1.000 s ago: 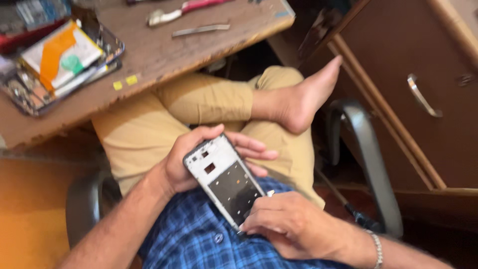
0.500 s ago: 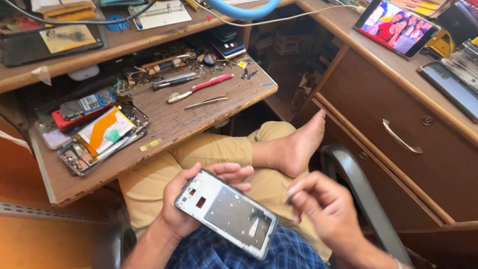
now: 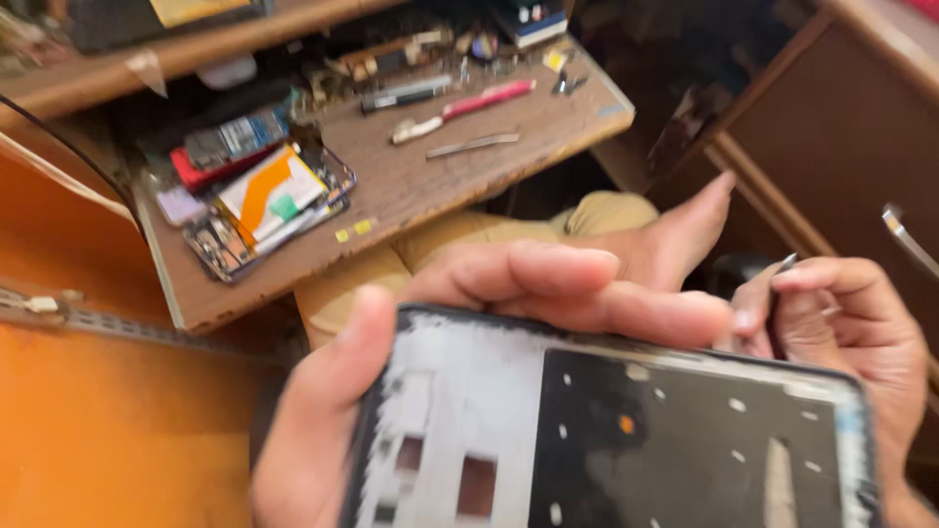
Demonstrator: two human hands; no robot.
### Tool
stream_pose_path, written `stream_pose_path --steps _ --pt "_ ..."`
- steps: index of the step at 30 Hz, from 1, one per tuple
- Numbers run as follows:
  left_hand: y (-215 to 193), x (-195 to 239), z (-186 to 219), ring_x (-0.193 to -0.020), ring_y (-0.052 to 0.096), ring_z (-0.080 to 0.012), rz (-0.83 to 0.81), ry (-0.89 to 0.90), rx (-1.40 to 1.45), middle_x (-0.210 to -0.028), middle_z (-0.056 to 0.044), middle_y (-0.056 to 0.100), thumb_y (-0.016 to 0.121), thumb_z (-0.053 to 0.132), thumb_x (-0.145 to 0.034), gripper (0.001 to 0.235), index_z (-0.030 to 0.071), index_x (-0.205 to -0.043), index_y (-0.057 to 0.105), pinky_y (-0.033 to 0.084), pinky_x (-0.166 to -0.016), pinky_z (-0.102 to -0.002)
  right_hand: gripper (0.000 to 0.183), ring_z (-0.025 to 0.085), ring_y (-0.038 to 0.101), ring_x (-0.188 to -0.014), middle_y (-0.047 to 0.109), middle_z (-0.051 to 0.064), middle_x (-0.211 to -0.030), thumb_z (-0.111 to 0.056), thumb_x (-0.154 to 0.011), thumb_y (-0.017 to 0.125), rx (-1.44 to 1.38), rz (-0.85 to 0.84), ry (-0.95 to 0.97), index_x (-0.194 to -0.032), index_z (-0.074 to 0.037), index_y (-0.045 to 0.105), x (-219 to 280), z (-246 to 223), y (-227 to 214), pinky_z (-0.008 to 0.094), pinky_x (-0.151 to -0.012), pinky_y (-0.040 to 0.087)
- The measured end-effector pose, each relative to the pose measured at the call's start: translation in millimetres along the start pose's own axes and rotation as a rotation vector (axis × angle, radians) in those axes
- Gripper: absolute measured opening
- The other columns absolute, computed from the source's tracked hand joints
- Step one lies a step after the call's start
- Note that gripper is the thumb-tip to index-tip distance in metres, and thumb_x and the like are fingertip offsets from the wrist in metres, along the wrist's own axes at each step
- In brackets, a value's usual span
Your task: The person cleans the inside of a disassembled smartphone frame using a small brush and a cloth. They scrub the edges and corners, then wipe the surface to remove residue.
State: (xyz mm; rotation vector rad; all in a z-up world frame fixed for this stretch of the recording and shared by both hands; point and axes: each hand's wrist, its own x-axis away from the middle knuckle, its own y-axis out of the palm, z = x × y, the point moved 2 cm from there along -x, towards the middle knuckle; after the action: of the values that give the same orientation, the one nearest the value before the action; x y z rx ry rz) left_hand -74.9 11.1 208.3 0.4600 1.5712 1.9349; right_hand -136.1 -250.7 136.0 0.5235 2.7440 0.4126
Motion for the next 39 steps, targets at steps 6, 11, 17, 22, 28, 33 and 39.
stream_pose_path --steps 6,11,17,22,28,33,39 --pt "-24.5 8.9 9.9 -0.139 0.052 -0.0538 0.036 0.148 -0.112 -0.131 -0.049 0.058 0.038 0.047 -0.105 0.069 -0.015 -0.13 0.05 0.043 -0.125 -0.067 0.018 0.014 0.065 -0.084 0.068 0.014 -0.102 -0.004 -0.109 0.054 0.319 0.072 0.231 -0.12 0.005 0.063 11.9 11.5 -1.7 0.027 -0.075 0.056" --pt "-78.6 2.3 18.2 -0.146 0.043 -0.0462 -0.047 0.268 -0.375 -0.141 -0.039 0.056 0.044 0.047 -0.113 0.062 -0.009 -0.142 0.048 0.033 -0.126 -0.063 0.026 0.024 0.07 -0.079 0.073 0.022 -0.096 -0.001 -0.104 0.058 0.084 -0.049 0.557 -0.124 0.014 0.068 10.9 65.2 1.0 0.038 -0.066 0.061" --pt "-125.9 5.4 5.9 -0.144 0.043 -0.045 -0.059 0.404 -0.709 -0.14 -0.039 0.056 0.044 0.053 -0.115 0.064 -0.005 -0.142 0.049 0.028 -0.128 -0.059 0.033 0.018 0.075 -0.093 0.076 0.014 -0.104 -0.016 -0.096 0.06 0.065 -0.392 0.502 -0.115 0.01 0.068 10.4 84.1 19.7 0.031 -0.081 0.062" --pt "-128.9 10.8 -1.0 -0.144 0.045 -0.0448 -0.082 0.454 -0.853 -0.136 -0.039 0.06 0.039 0.053 -0.115 0.063 -0.001 -0.145 0.051 0.028 -0.128 -0.058 0.031 0.018 0.069 -0.072 0.075 0.015 -0.087 -0.02 -0.096 0.067 0.194 -0.205 0.583 -0.099 0.01 0.07 15.1 104.4 31.8 0.032 -0.069 0.058" --pt "-137.9 9.2 -6.9 -0.146 0.047 -0.0465 -0.074 0.501 -0.872 -0.13 -0.038 0.062 0.035 0.051 -0.115 0.061 0.0 -0.142 0.052 0.03 -0.125 -0.059 0.045 0.014 0.068 -0.07 0.076 0.012 -0.085 -0.031 -0.106 0.051 0.009 -0.169 0.564 -0.098 0.007 0.074 12.9 107.5 30.4 0.029 -0.068 0.057" --pt "-141.6 12.2 -6.5 -0.142 0.048 -0.0469 -0.049 0.505 -0.905 -0.127 -0.04 0.063 0.035 0.052 -0.115 0.062 -0.001 -0.141 0.054 0.03 -0.124 -0.059 0.045 0.014 0.07 -0.069 0.077 0.011 -0.083 -0.033 -0.105 0.05 -0.03 -0.18 0.509 -0.098 0.005 0.074 5.6 106.6 26.7 0.028 -0.067 0.058" --pt "-118.6 0.6 -11.6 -0.146 0.043 -0.0492 -0.033 0.423 -0.676 -0.145 -0.035 0.047 0.035 0.063 -0.102 0.073 0.004 -0.146 0.034 0.034 -0.126 -0.068 0.025 0.013 0.067 -0.063 0.074 0.009 -0.074 -0.017 -0.097 0.064 0.136 -0.222 0.557 -0.089 0.004 0.074 -4.7 96.6 13.4 0.027 -0.061 0.056"
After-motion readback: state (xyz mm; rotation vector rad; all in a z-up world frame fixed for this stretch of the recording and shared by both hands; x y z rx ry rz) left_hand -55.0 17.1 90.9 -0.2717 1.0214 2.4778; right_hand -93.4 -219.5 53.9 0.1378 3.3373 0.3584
